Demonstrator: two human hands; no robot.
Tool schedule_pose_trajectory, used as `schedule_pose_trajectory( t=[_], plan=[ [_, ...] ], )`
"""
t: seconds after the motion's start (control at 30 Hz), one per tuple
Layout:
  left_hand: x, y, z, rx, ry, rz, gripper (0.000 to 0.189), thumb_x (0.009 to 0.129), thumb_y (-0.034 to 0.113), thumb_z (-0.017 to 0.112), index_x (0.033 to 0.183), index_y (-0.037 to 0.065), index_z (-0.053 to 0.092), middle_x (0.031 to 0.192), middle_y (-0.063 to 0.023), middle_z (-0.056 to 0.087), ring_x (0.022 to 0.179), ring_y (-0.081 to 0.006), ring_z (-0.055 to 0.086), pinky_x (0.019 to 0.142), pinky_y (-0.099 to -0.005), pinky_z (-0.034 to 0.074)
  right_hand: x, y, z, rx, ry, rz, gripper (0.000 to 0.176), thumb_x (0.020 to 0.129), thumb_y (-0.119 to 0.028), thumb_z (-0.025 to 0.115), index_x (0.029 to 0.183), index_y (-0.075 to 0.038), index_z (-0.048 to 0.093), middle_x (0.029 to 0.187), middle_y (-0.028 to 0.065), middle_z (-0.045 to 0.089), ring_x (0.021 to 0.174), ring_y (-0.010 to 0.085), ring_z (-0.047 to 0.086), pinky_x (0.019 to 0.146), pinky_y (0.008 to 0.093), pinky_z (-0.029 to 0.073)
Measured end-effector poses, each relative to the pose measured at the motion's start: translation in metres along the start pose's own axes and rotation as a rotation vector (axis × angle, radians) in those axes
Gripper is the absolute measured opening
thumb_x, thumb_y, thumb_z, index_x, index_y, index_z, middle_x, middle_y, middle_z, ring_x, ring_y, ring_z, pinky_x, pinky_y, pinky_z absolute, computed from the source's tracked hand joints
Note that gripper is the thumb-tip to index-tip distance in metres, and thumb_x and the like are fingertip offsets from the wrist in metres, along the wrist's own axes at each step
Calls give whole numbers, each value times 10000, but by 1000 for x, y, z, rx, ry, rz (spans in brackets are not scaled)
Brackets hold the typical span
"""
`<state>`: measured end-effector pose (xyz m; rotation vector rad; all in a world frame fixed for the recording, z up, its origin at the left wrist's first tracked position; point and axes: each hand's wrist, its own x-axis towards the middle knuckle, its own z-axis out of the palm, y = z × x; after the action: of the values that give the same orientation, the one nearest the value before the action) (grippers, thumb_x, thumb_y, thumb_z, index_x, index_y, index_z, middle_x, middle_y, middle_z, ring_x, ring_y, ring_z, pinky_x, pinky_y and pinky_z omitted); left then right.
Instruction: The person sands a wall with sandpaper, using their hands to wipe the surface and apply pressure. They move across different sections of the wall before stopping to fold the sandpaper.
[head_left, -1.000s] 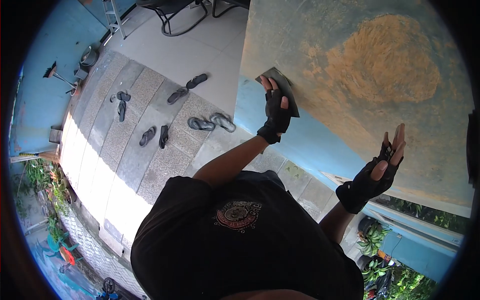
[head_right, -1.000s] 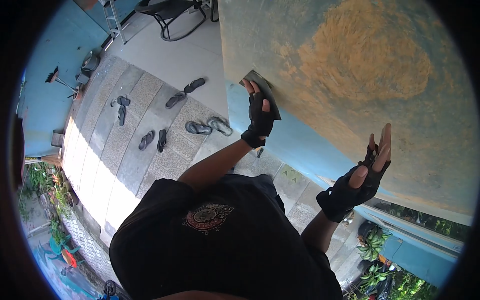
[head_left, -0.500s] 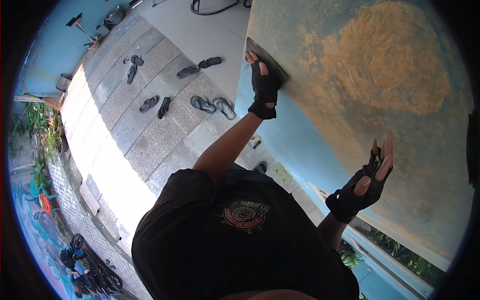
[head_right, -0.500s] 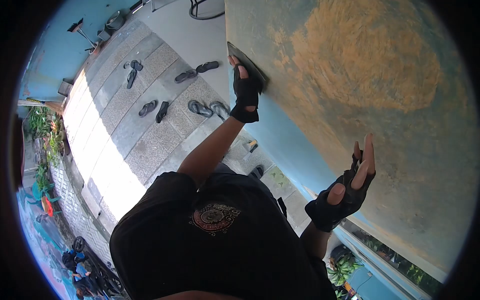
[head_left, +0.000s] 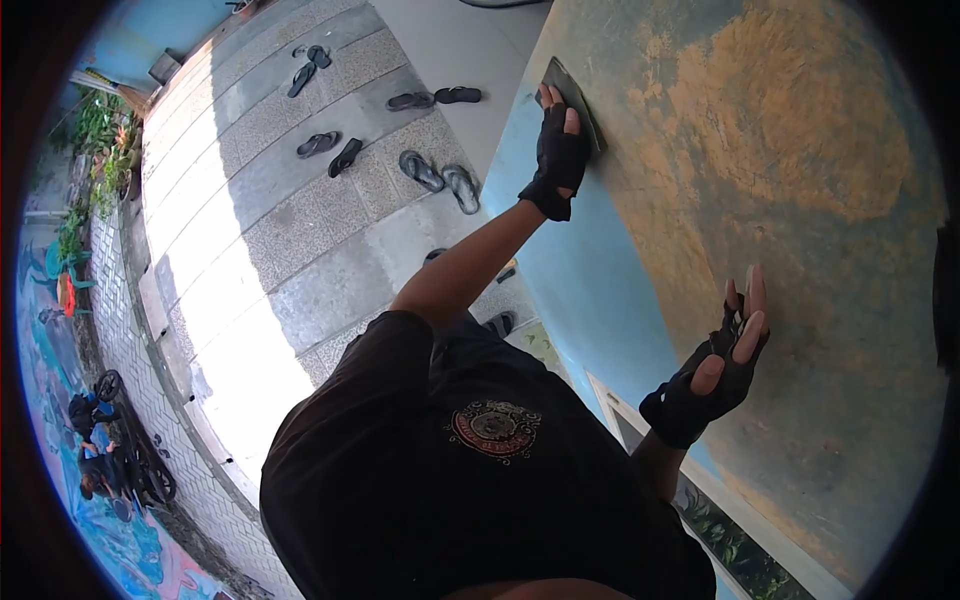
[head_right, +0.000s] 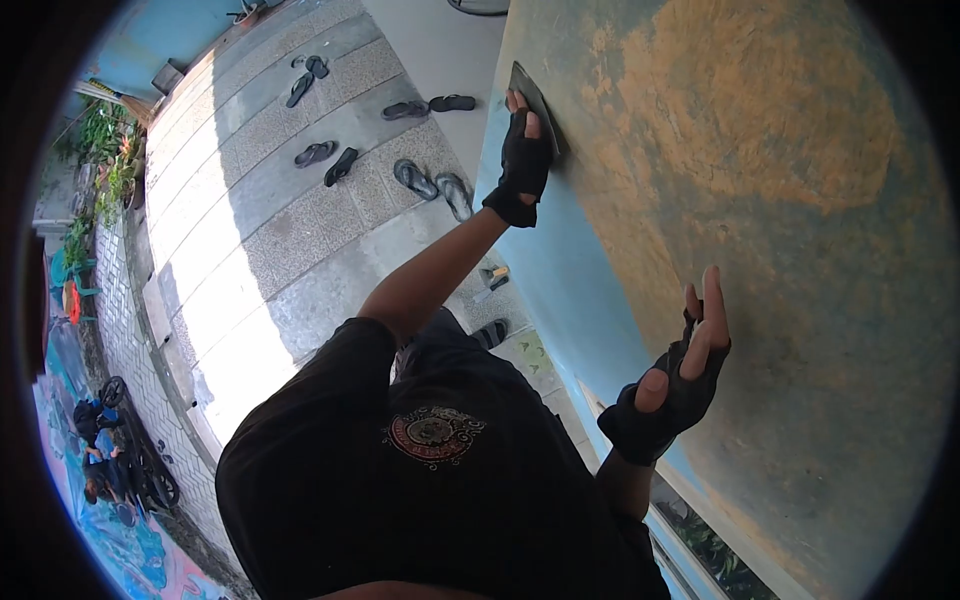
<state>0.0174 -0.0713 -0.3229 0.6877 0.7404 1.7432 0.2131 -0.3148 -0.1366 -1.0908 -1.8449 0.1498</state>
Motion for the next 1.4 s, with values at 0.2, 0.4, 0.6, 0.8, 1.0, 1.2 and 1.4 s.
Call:
schedule_pose_trajectory(
  t=[0.2,0.4,0.6,0.8,1.0,1.2,1.4],
  plan=[
    [-13,-1,8,275,8,94,705,1107,377,348,1623,-44,115,1727,-200,-37,1602,-310,0,1275,-372,80,3,5,9,26,-24,15,604,1080,-470,409,1627,-232,315,1537,308,423,1423,451,439,1112,572,434],
    [-65,-23,28,506,-137,244,765,1097,428,369,1607,-84,118,1722,-228,-6,1603,-320,-13,1272,-384,53,17,-4,19,-25,-42,40,604,1080,-479,405,1621,-220,327,1532,309,431,1417,440,452,1106,567,443],
    [29,10,20,297,115,107,718,1099,397,371,1618,-45,148,1723,-223,-16,1600,-344,13,1275,-391,92,30,-4,30,-65,26,3,599,1083,-492,379,1624,-242,314,1531,304,436,1409,438,462,1095,565,457],
    [-46,-9,18,556,-149,128,678,1118,342,323,1609,-81,123,1726,-207,-45,1603,-305,-18,1276,-380,65,30,-1,39,-48,24,27,597,1080,-502,391,1612,-236,341,1528,302,437,1399,436,470,1094,564,459],
    [13,19,25,580,39,192,740,1093,382,379,1594,-100,126,1700,-291,-10,1586,-404,74,1264,-404,159,35,-7,37,-23,49,16,610,1088,-465,408,1627,-195,315,1540,325,418,1433,451,431,1111,579,434],
    [-70,5,44,595,-220,288,877,1052,509,396,1582,-132,117,1679,-338,-33,1570,-481,8,1266,-492,92,37,-9,39,-57,76,100,603,1069,-495,426,1586,-187,390,1517,314,442,1387,434,478,1096,566,456],
    [-11,49,59,608,-22,224,817,1086,484,353,1598,-102,106,1696,-300,-21,1590,-406,-7,1271,-436,95,32,-3,25,-54,104,-1,613,1092,-469,397,1617,-158,336,1543,320,421,1438,445,427,1107,577,434]
  ],
)
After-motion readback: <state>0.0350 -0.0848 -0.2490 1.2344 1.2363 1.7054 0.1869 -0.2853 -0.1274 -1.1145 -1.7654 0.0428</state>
